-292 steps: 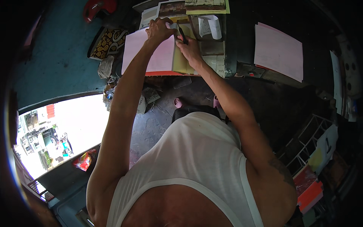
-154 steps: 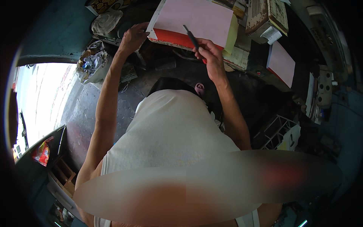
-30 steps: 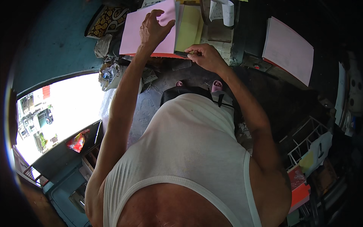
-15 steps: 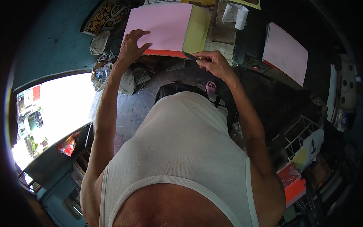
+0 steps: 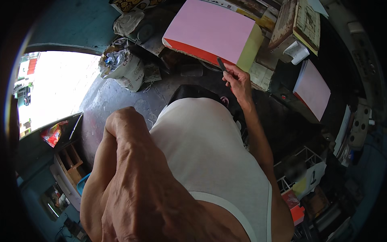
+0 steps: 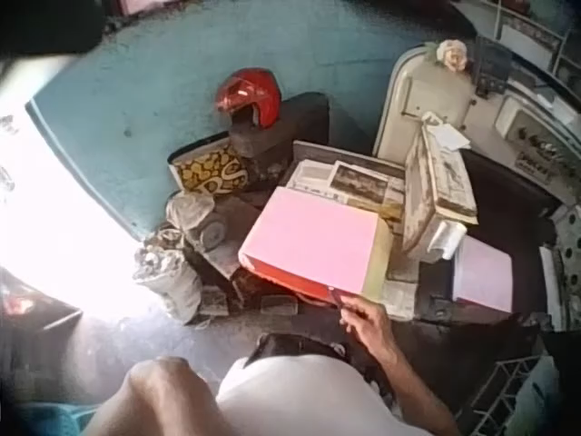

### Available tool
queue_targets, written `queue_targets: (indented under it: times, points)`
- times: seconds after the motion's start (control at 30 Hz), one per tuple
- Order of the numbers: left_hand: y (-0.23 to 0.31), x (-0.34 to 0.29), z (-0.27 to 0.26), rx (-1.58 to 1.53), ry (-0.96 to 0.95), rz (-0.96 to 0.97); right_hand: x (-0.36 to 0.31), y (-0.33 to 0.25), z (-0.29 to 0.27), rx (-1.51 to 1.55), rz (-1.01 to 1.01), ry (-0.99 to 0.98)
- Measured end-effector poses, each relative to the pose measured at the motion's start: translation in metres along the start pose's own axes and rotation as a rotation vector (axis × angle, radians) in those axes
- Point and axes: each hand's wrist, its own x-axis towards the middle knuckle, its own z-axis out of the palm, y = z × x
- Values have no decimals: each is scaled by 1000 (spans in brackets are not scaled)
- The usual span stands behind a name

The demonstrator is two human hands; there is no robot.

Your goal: The recorder is sorting stacks of pink and white papers and using a handheld utility knife to trim the edges.

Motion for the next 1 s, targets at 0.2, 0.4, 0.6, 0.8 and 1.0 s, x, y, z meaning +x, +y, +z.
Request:
queue_targets:
  times: [0.2, 0.4, 0.6, 0.8, 1.0]
  points:
    - [54, -22, -10, 212, 83, 45, 15, 3, 43, 70, -18, 82]
    - [114, -50, -18, 381, 175, 72, 31, -2, 83, 67, 19, 102]
    - [182, -82, -38, 398, 204, -105, 47, -9, 112, 8, 38, 66]
    - [195, -116, -54, 645, 104, -68, 71, -11, 152, 44, 29, 65]
    - [173, -116, -39, 1027, 166, -209, 100, -11, 195, 31, 38, -25]
